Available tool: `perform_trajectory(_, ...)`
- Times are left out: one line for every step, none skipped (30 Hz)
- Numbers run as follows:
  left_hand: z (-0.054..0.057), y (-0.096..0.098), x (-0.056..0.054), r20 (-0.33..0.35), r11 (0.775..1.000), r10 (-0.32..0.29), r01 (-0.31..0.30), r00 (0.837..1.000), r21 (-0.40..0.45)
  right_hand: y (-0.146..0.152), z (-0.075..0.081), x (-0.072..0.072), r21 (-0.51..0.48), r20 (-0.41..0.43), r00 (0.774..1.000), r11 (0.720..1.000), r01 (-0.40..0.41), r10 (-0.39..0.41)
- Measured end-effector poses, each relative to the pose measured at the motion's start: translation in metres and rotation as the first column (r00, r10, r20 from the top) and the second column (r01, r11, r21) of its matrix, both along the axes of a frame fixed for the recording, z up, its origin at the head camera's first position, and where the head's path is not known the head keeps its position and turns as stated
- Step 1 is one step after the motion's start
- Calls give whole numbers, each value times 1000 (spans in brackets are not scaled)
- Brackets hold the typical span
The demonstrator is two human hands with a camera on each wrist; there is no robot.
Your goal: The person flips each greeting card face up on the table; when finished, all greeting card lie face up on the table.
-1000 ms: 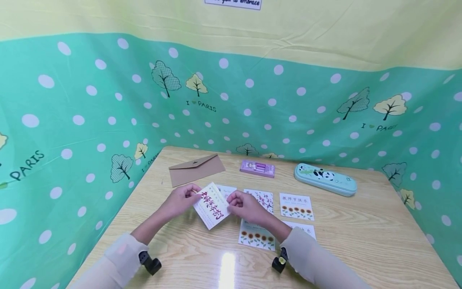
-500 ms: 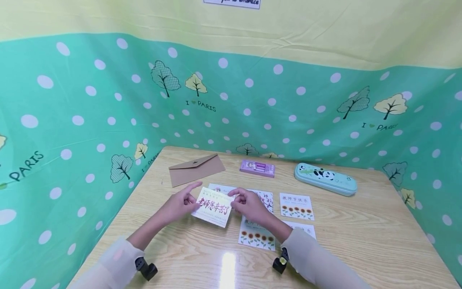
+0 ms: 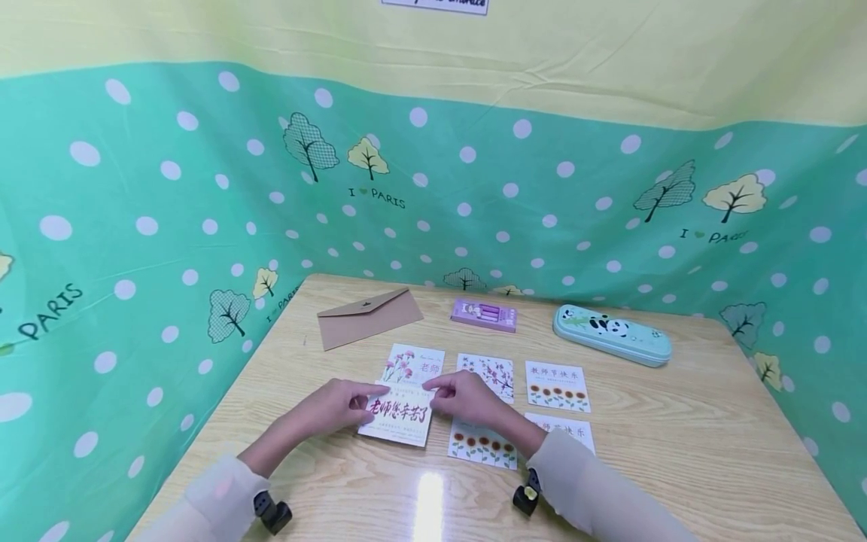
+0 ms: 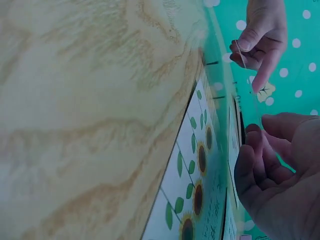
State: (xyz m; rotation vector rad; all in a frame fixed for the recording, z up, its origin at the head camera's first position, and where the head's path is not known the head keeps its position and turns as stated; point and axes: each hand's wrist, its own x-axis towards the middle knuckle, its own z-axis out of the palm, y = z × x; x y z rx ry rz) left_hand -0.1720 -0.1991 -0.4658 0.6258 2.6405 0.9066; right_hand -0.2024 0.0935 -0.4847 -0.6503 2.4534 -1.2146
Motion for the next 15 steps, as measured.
perform_trajectory(0, 0, 0, -1, 1000, -3, 3, 1000, -11, 0, -1, 1, 14, -2, 1000, 1000, -15, 15)
perform_trajectory(0, 1, 0, 2, 1000, -6, 6, 1000, -22, 0, -1, 2, 31, -3, 1000, 999, -29, 29)
perform_trajectory(-1, 2, 0, 3, 999, -8, 8, 1000, -38, 0, -1, 3, 47, -3, 999, 998, -39, 39)
perform_trajectory(-3, 3, 0, 2, 998, -12, 12, 1000, -55, -1, -1, 4, 62, -7, 999, 997, -49, 50)
perform_trajectory(-4, 4, 0, -4, 997, -18, 18, 1000, -75, -1, 0, 5, 75, -10, 998, 996, -56, 57)
perform_trajectory(-6, 5, -1, -7, 995, -21, 20, 1000, -94, -2, 0, 5, 87, -14, 998, 994, -62, 64)
perform_trajectory(-7, 6, -1, -11, 993, -22, 21, 1000, -114, -3, 0, 6, 97, -17, 998, 993, -66, 68)
perform_trajectory(-9, 7, -1, -16, 991, -24, 22, 1000, -133, -3, 1, 6, 109, -24, 997, 992, -69, 72)
perform_trajectory(-10, 8, -1, -24, 988, -27, 23, 999, -150, -4, 1, 6, 118, -31, 997, 990, -71, 75)
perform_trajectory(-10, 8, -2, -32, 986, -29, 23, 999, -165, -4, 1, 6, 126, -38, 996, 989, -74, 80)
perform_trajectory(-10, 9, -1, -42, 983, -29, 20, 999, -180, -5, 1, 6, 132, -44, 995, 988, -78, 85)
perform_trajectory(-10, 10, -1, -44, 981, -24, 16, 999, -193, -5, 2, 6, 139, -48, 995, 987, -81, 88)
perform_trajectory(-9, 11, -1, -51, 978, -25, 14, 998, -208, -5, 2, 5, 148, -49, 995, 986, -83, 91)
perform_trajectory(-8, 12, 0, -62, 975, -29, 14, 998, -222, -6, 3, 5, 159, -49, 995, 984, -83, 91)
perform_trajectory(-7, 13, 0, -71, 972, -32, 15, 997, -234, -6, 3, 5, 164, -50, 994, 983, -84, 93)
